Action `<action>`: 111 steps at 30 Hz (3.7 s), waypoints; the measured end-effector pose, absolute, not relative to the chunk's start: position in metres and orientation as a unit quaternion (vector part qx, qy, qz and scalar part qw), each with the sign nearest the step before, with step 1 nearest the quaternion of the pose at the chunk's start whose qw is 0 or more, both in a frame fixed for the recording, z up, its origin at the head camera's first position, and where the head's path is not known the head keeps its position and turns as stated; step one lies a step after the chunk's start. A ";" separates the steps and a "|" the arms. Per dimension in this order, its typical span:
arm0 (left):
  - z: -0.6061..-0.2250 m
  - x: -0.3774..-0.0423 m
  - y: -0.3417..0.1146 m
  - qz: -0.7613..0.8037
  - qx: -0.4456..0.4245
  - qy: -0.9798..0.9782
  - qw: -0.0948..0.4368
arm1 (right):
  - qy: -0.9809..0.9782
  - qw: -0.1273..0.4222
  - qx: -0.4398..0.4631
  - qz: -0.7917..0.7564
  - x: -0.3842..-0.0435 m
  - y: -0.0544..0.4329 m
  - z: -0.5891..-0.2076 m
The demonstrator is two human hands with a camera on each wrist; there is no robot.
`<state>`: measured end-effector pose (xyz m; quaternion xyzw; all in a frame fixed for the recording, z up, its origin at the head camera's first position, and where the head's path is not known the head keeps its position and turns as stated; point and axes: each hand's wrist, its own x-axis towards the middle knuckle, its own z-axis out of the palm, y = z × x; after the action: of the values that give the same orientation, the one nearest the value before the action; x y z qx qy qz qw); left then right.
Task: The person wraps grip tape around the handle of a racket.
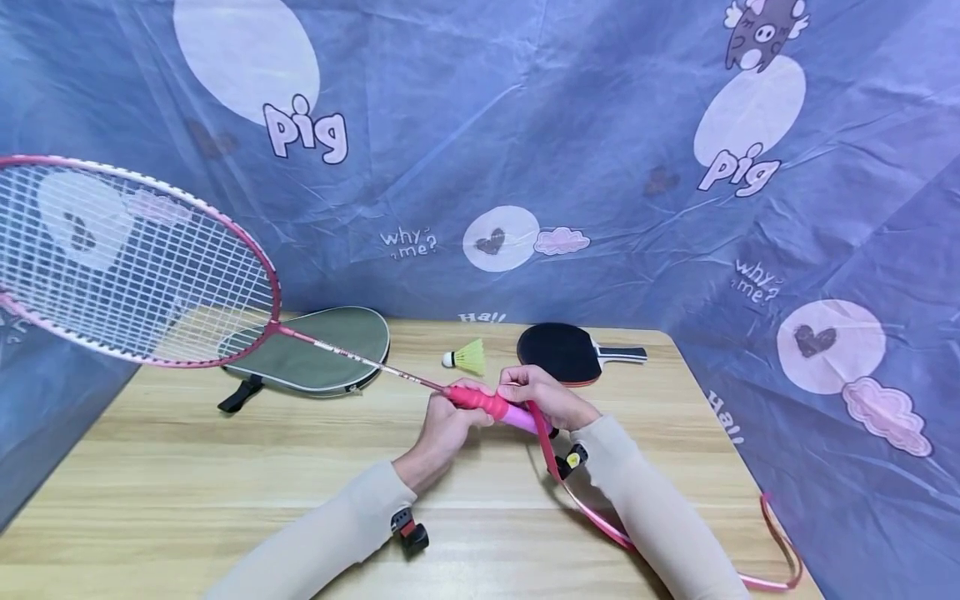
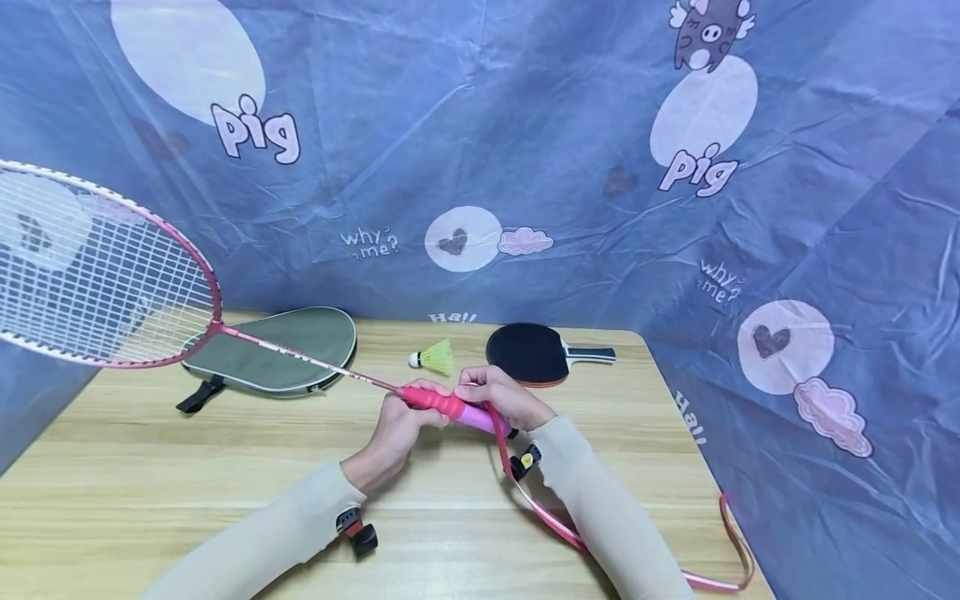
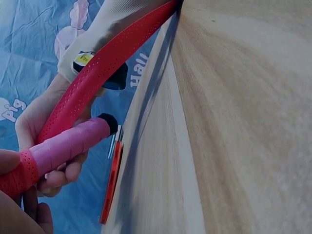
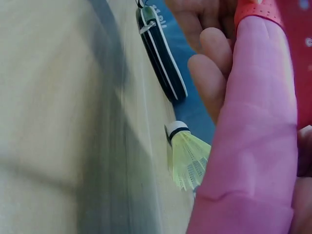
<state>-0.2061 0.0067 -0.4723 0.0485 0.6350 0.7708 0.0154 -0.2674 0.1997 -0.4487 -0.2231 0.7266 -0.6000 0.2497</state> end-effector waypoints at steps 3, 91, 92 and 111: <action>-0.473 -0.207 0.006 0.778 0.048 0.627 0.025 | 0.712 0.260 -0.216 -0.615 -0.265 0.198 -0.449; -0.469 -0.205 0.014 0.724 0.002 0.690 -0.002 | 0.755 0.151 -0.185 -0.611 -0.253 0.199 -0.446; -0.469 -0.205 0.014 0.725 0.002 0.688 0.000 | 0.756 0.158 -0.191 -0.606 -0.254 0.200 -0.445; -0.466 -0.205 0.010 0.776 0.025 0.629 0.034 | 0.732 0.259 -0.189 -0.601 -0.263 0.210 -0.441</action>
<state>-0.2047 0.0101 -0.4659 0.0248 0.6291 0.7762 0.0339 -0.2630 0.2098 -0.4412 -0.1895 0.7318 -0.6014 0.2586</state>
